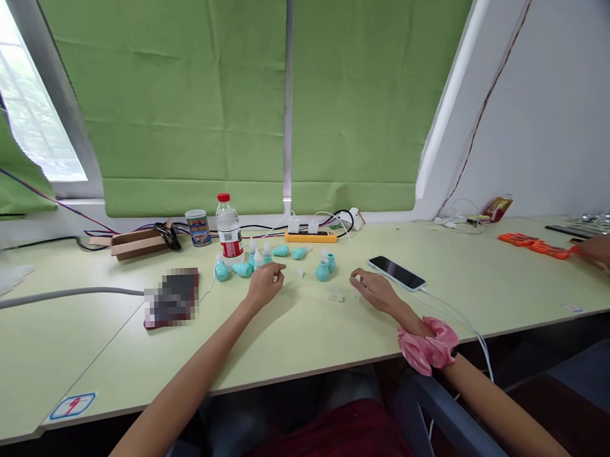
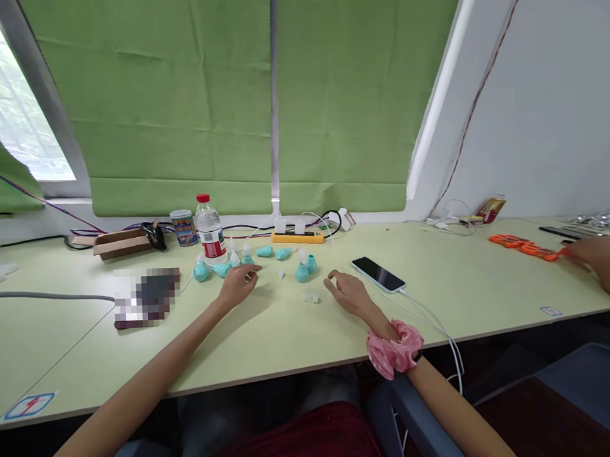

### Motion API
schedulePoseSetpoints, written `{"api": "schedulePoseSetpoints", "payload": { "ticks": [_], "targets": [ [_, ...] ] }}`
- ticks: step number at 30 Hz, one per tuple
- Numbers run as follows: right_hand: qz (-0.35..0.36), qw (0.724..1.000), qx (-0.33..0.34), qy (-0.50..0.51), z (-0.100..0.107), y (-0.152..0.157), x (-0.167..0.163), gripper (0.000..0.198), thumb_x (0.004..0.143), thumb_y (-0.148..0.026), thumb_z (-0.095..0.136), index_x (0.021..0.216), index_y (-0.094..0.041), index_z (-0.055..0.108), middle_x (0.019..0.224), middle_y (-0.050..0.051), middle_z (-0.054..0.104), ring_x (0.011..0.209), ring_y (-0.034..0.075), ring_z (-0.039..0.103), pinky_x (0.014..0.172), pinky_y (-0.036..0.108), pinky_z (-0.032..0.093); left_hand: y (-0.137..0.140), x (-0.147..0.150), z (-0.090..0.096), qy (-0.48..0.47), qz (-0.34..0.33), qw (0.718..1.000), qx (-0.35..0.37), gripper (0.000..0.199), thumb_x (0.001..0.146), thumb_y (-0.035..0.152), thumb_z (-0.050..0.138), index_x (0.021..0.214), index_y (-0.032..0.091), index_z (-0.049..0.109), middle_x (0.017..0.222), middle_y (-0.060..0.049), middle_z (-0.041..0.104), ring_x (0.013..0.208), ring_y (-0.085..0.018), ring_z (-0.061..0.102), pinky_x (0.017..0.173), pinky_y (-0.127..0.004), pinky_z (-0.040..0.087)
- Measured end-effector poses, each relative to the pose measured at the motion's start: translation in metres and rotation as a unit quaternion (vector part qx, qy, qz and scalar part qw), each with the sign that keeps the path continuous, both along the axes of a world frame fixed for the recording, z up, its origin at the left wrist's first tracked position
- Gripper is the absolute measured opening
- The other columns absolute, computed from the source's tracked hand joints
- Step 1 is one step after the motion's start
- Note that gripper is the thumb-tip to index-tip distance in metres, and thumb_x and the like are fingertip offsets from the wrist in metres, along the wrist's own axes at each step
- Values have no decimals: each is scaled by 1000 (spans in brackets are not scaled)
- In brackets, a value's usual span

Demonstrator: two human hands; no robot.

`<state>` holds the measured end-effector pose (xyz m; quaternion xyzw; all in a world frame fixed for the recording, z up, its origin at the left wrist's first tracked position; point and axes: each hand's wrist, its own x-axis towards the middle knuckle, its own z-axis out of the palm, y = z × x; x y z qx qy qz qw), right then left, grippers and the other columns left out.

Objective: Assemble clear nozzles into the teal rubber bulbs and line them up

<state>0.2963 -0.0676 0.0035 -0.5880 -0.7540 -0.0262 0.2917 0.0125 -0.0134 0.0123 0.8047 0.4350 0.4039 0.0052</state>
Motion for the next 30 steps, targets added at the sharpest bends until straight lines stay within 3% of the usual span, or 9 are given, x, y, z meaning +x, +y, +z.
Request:
{"api": "schedulePoseSetpoints", "payload": {
  "ticks": [3, 6, 13, 16, 21, 25, 28, 30],
  "targets": [
    [7, 997, -41, -62, -4, -5, -6, 42, 74, -51, 43, 99, -19, 55, 76, 5, 59, 71, 19, 55, 64, 27, 35, -3, 3, 1, -3, -23, 1000, 0, 25, 66, 11, 47, 82, 18, 65, 72, -1, 66, 59, -13, 58, 57, -22, 46],
    [20, 992, -67, -107, -8, -4, -18, 47, 71, -57, 45, 99, -21, 56, 83, 7, 60, 76, 21, 55, 66, 28, 34, 1, -5, 10, -46, 5, 999, 17, 26, 69, 12, 43, 82, 17, 64, 67, -1, 66, 57, -12, 58, 56, -20, 46],
    [47, 987, -54, -146, -9, 12, -60, 32, 79, -43, 42, 97, -20, 56, 84, 6, 62, 78, 19, 56, 65, 26, 35, 7, -33, 33, -147, 114, 980, 74, 34, 75, 13, 27, 88, 12, 59, 70, -4, 63, 59, -11, 56, 57, -21, 44],
    [60, 986, -45, -150, -10, 20, -80, 26, 82, -36, 40, 95, -21, 56, 81, 4, 63, 76, 18, 57, 63, 25, 34, 5, -29, 27, -101, 86, 990, 52, 28, 72, 15, 35, 80, 13, 61, 63, -2, 61, 55, -12, 54, 56, -22, 43],
    [62, 987, -39, -145, -11, 33, -103, 28, 82, -36, 39, 94, -18, 56, 82, 7, 64, 77, 19, 57, 62, 24, 35, -5, -12, 16, 43, -48, 997, -45, 21, 58, 17, 53, 75, 18, 64, 55, 3, 60, 50, -11, 52, 52, -20, 41],
    [52, 988, -39, -138, -10, 38, -107, 27, 82, -35, 40, 97, -17, 54, 83, 8, 64, 77, 19, 58, 62, 25, 35, -30, -4, 21, 102, -108, 985, -91, 29, 59, 31, 60, 85, 20, 62, 70, 1, 61, 59, -14, 54, 55, -22, 42],
    [48, 989, -39, -134, -11, 39, -105, 28, 81, -36, 40, 98, -17, 53, 82, 9, 64, 76, 20, 58, 62, 25, 35, -65, -8, 24, 83, -77, 991, -76, 38, 78, 38, 39, 109, 20, 48, 101, -6, 54, 82, -19, 53, 69, -29, 43],
    [48, 990, -38, -130, -12, 39, -103, 28, 82, -36, 40, 97, -17, 54, 82, 8, 64, 76, 20, 58, 62, 25, 35, -92, -13, 19, 93, -56, 994, -31, 45, 79, 41, 37, 121, 23, 35, 119, -7, 42, 103, -24, 42, 82, -35, 38]
  ]
}}
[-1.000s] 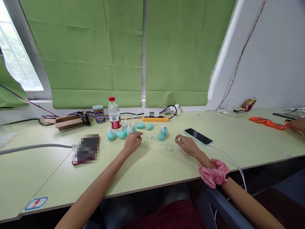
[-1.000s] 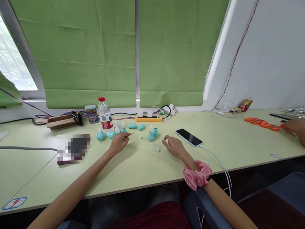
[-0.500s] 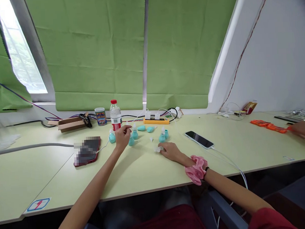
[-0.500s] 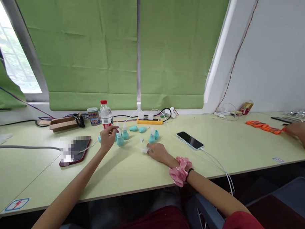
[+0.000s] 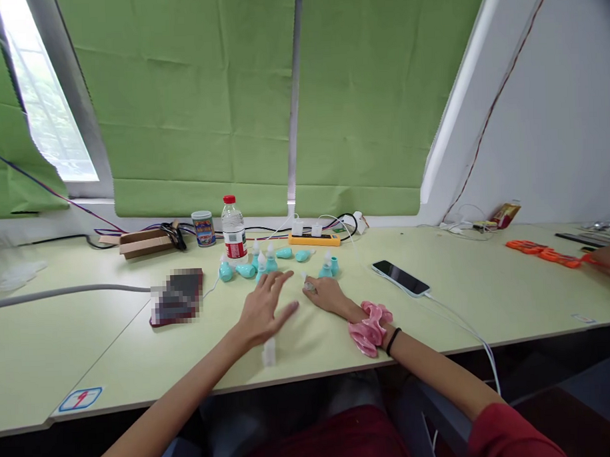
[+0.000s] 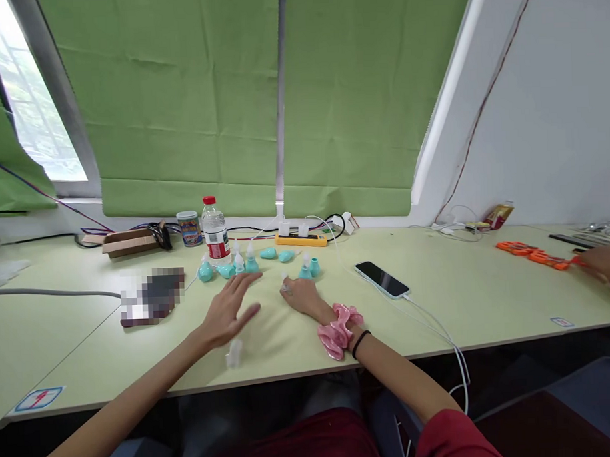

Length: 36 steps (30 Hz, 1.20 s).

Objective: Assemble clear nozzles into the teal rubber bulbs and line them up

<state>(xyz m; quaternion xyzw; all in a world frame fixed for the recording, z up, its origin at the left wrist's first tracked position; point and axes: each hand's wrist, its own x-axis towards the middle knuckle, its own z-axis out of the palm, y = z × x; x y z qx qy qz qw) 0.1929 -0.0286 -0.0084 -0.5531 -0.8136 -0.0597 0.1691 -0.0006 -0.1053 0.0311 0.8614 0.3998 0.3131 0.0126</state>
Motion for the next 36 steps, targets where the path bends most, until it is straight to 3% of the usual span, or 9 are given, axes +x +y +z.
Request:
{"api": "schedulePoseSetpoints", "payload": {
  "ticks": [2, 4, 6, 9, 13, 18, 22, 26, 36],
  "targets": [
    [3, 1000, 1, 6, -1, 0, 1, 28, 82, -36, 39, 96, -17, 54, 81, 9, 64, 75, 20, 58, 62, 25, 35, -22, -5, -11, 71, -32, 997, 25, 54, 72, 48, 47, 119, 23, 37, 125, -9, 36, 111, -30, 32, 88, -42, 32],
    [9, 1000, 0, 12, -2, 0, 1, 28, 82, -35, 39, 95, -17, 55, 79, 8, 64, 73, 19, 58, 61, 25, 34, -32, -9, -25, 105, -60, 993, -7, 33, 81, 36, 37, 108, 20, 47, 118, -10, 41, 107, -27, 35, 87, -41, 32],
    [21, 1000, -2, 19, -2, -1, 0, 27, 81, -35, 40, 93, -17, 55, 77, 7, 64, 71, 18, 57, 60, 24, 34, -27, -10, -34, 75, -48, 995, -51, 27, 83, 32, 34, 96, 17, 52, 104, -11, 49, 98, -25, 41, 83, -41, 34],
    [50, 998, -3, 32, -1, -2, -4, 25, 81, -35, 41, 93, -18, 55, 77, 4, 63, 71, 17, 57, 60, 23, 34, 4, -2, -39, -14, -47, 994, -103, 25, 78, 39, 42, 80, 17, 54, 85, -6, 53, 82, -21, 45, 78, -38, 37],
    [79, 996, -3, 50, 1, 2, -12, 24, 81, -34, 41, 98, -21, 53, 79, 2, 62, 72, 14, 56, 62, 21, 34, 61, 16, -38, -73, -34, 987, -142, 43, 89, 31, 14, 75, 16, 52, 68, -2, 53, 65, -13, 49, 64, -28, 42],
    [69, 995, -10, 70, 0, 9, -9, 23, 80, -30, 43, 97, -18, 52, 70, 2, 60, 65, 14, 54, 58, 21, 32, 103, 15, -38, -113, -34, 974, -194, 23, 84, 29, 39, 90, 11, 52, 82, -4, 56, 70, -12, 54, 63, -29, 45],
    [74, 994, -20, 79, -2, 10, -4, 23, 78, -30, 46, 95, -16, 52, 65, 1, 58, 60, 13, 51, 55, 20, 30, 103, -8, -33, -91, -87, 962, -241, 24, 72, 15, 47, 94, 14, 57, 90, -4, 60, 71, -12, 55, 64, -24, 46],
    [77, 993, -22, 90, -5, 12, -3, 23, 77, -30, 46, 96, -16, 52, 67, 1, 58, 61, 13, 51, 55, 21, 30, 94, -15, -31, -59, -116, 960, -250, 37, 57, 12, 55, 94, 15, 61, 82, -3, 60, 71, -14, 54, 64, -23, 44],
    [87, 989, -15, 119, -5, 11, -4, 22, 74, -29, 50, 94, -19, 54, 62, -1, 56, 58, 12, 50, 55, 21, 31, 89, -5, -33, -19, -95, 974, -203, 25, 61, 18, 53, 85, 14, 60, 74, -2, 59, 66, -13, 53, 60, -22, 43]
  ]
}}
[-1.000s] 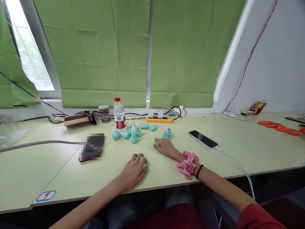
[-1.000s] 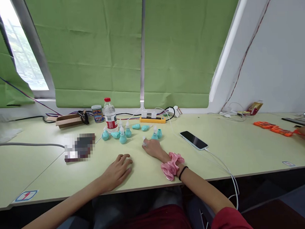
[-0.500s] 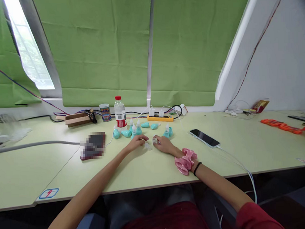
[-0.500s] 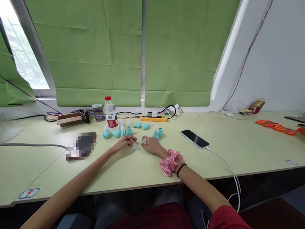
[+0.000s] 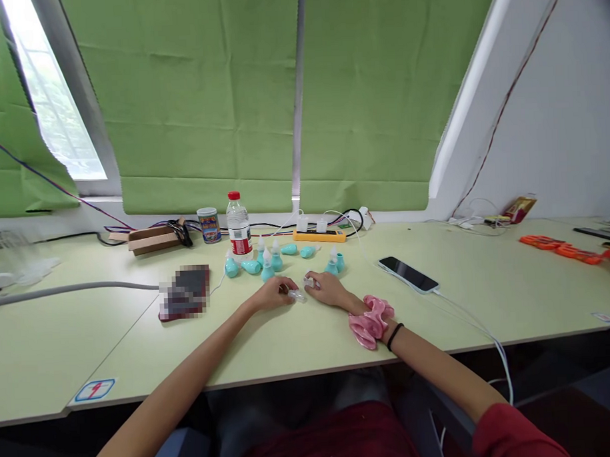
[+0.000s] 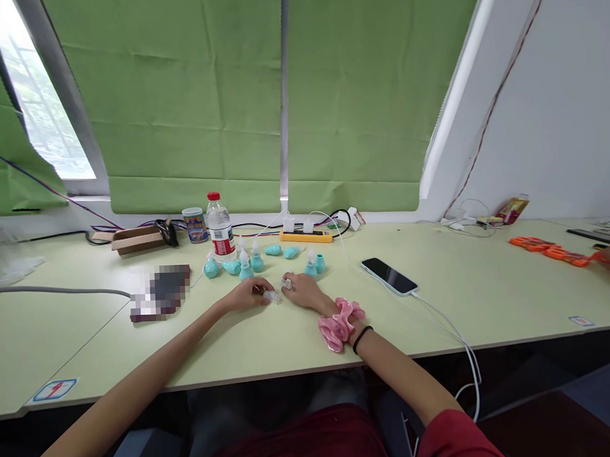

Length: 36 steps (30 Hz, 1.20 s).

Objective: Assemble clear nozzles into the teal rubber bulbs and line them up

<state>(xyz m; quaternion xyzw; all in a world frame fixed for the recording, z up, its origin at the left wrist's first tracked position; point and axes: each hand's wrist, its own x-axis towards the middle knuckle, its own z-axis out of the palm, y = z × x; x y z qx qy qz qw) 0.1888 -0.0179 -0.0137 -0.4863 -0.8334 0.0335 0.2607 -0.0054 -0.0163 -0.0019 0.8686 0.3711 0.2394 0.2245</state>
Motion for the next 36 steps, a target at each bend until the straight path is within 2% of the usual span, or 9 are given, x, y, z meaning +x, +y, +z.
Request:
{"api": "schedulePoseSetpoints", "payload": {
  "ticks": [6, 9, 12, 15, 18, 23, 29, 32, 36],
  "targets": [
    [-28, 999, 19, 38, -1, 2, -1, 26, 78, -27, 43, 102, -19, 48, 60, -2, 51, 58, 12, 49, 56, 21, 31, -2, -9, 8, 49, 87, 993, 69, 30, 61, 11, 46, 89, 16, 55, 81, -4, 58, 68, -16, 52, 59, -25, 41],
    [-30, 999, 7, 43, -3, 5, 0, 23, 74, -21, 46, 97, -18, 48, 57, -4, 50, 55, 11, 47, 52, 20, 29, -3, -15, 14, 77, 127, 984, 98, 32, 61, 16, 52, 92, 18, 56, 85, -5, 57, 75, -19, 53, 63, -26, 40],
    [-30, 999, -1, 43, -5, 8, 2, 22, 71, -19, 46, 93, -19, 47, 58, -4, 49, 54, 11, 46, 50, 20, 27, -2, -19, 22, 93, 164, 975, 120, 29, 62, 26, 55, 90, 19, 57, 81, -4, 58, 75, -19, 54, 64, -26, 40],
    [-34, 999, -6, 40, -6, 7, 2, 22, 71, -18, 45, 93, -19, 46, 58, -4, 49, 55, 12, 45, 50, 20, 25, 3, -26, 29, 95, 246, 954, 146, 28, 73, 30, 42, 95, 16, 54, 80, -6, 58, 76, -20, 54, 65, -28, 40],
    [-31, 999, -10, 33, -4, 5, 1, 25, 70, -18, 45, 94, -18, 45, 58, -4, 49, 55, 12, 45, 50, 20, 25, 8, -35, 32, 107, 315, 931, 151, 35, 76, 30, 37, 106, 15, 48, 80, -8, 58, 76, -23, 54, 62, -30, 39],
    [-7, 1000, -16, 10, 0, 4, 4, 26, 68, -16, 46, 94, -18, 47, 59, -3, 52, 57, 12, 47, 52, 20, 28, 11, -40, 28, 154, 329, 923, 130, 29, 74, 35, 41, 96, 22, 56, 81, -6, 61, 79, -24, 56, 58, -28, 39],
    [-8, 1000, 8, -5, 3, -2, 19, 22, 64, -20, 52, 86, -15, 54, 74, 3, 58, 68, 15, 51, 62, 23, 34, 9, -37, 27, 186, 346, 913, 112, 37, 72, 47, 40, 93, 20, 55, 79, -10, 61, 77, -28, 57, 59, -33, 39],
    [-13, 1000, 25, -6, 0, -9, 25, 17, 66, -22, 52, 80, -14, 57, 79, 6, 57, 73, 17, 51, 67, 25, 35, 8, -36, 26, 188, 348, 913, 100, 36, 76, 45, 35, 95, 19, 51, 77, -11, 61, 74, -29, 57, 58, -35, 39],
    [-11, 999, 41, 6, -1, -17, 32, 20, 65, -22, 53, 83, -15, 57, 80, 5, 57, 74, 17, 52, 69, 26, 37, 6, -36, 27, 173, 349, 917, 79, 30, 74, 40, 40, 94, 20, 49, 75, -9, 60, 72, -28, 57, 57, -32, 38]
  ]
}}
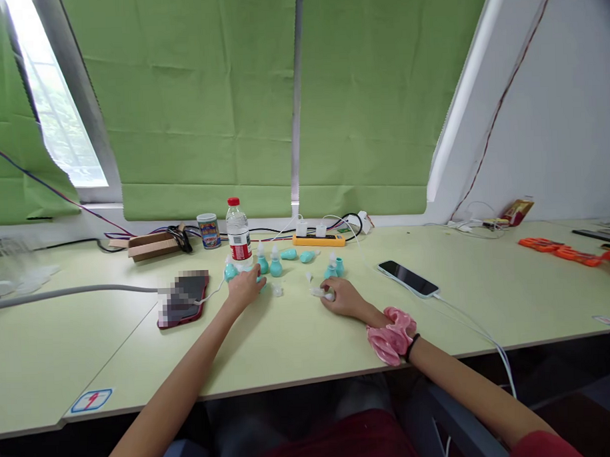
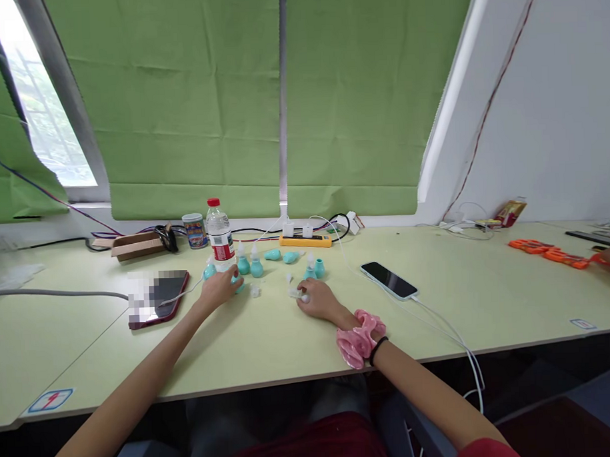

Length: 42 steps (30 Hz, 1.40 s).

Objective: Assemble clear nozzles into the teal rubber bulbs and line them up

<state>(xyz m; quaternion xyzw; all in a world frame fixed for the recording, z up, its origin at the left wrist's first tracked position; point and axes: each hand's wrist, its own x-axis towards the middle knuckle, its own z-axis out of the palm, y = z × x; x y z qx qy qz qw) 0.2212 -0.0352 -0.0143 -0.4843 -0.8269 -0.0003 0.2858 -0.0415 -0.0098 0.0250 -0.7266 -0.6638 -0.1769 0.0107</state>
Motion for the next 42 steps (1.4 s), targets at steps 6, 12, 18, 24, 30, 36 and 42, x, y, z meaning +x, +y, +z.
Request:
{"api": "schedulePoseSetpoints", "payload": {
  "ticks": [6, 12, 18, 24, 30, 36, 42],
  "targets": [
    [13, 1000, 16, 19, 5, -13, 10, 28, 59, -26, 60, 86, -18, 57, 83, 3, 58, 64, 13, 51, 60, 24, 38, -7, -6, 3, -62, -31, 998, 5, 55, 67, 34, 49, 118, 21, 34, 62, -1, 57, 62, -22, 57, 53, -26, 37],
    [-58, 992, 77, 77, 8, -12, 11, 26, 69, -32, 52, 90, -16, 52, 84, 4, 56, 55, 11, 46, 57, 24, 35, -25, -27, 6, -113, -53, 990, 61, 70, 68, 33, 49, 129, 22, 19, 56, 5, 55, 57, -16, 57, 56, -23, 39],
    [-105, 978, 106, 146, 13, 13, 8, 26, 73, -29, 45, 96, -15, 46, 68, 1, 52, 52, 11, 45, 55, 24, 34, -25, -46, 7, -202, -13, 971, 126, 52, 63, 32, 53, 112, 20, 40, 80, -1, 61, 66, -14, 59, 62, -21, 43],
    [-25, 984, 66, 164, 23, 30, -33, 32, 70, -32, 52, 99, -18, 47, 87, 4, 53, 59, 11, 48, 62, 25, 38, -6, -52, -4, -164, 12, 982, 92, 36, 56, 26, 53, 89, 17, 46, 84, -6, 57, 76, -21, 55, 60, -26, 41],
    [-28, 973, -22, 226, 33, 88, -102, 66, 56, -39, 65, 113, -18, 38, 103, 9, 48, 91, 21, 47, 72, 31, 40, 3, -59, -12, -143, -3, 989, 24, 24, 58, 27, 49, 81, 17, 46, 73, -3, 56, 67, -19, 54, 55, -25, 39],
    [5, 962, -84, 260, 38, 138, -133, 52, 59, -41, 63, 103, -14, 51, 88, 7, 54, 79, 17, 52, 63, 26, 41, 2, -65, -11, -130, -7, 991, 33, 18, 65, 30, 43, 77, 17, 46, 67, -1, 54, 64, -18, 52, 56, -25, 39],
    [94, 958, -128, 239, 36, 149, -131, 46, 55, -40, 66, 93, -16, 60, 65, -1, 56, 60, 12, 51, 53, 21, 38, 9, -71, -16, -135, 3, 990, 46, 17, 68, 30, 40, 73, 16, 48, 65, -1, 53, 62, -16, 51, 55, -25, 39]
  ]
}}
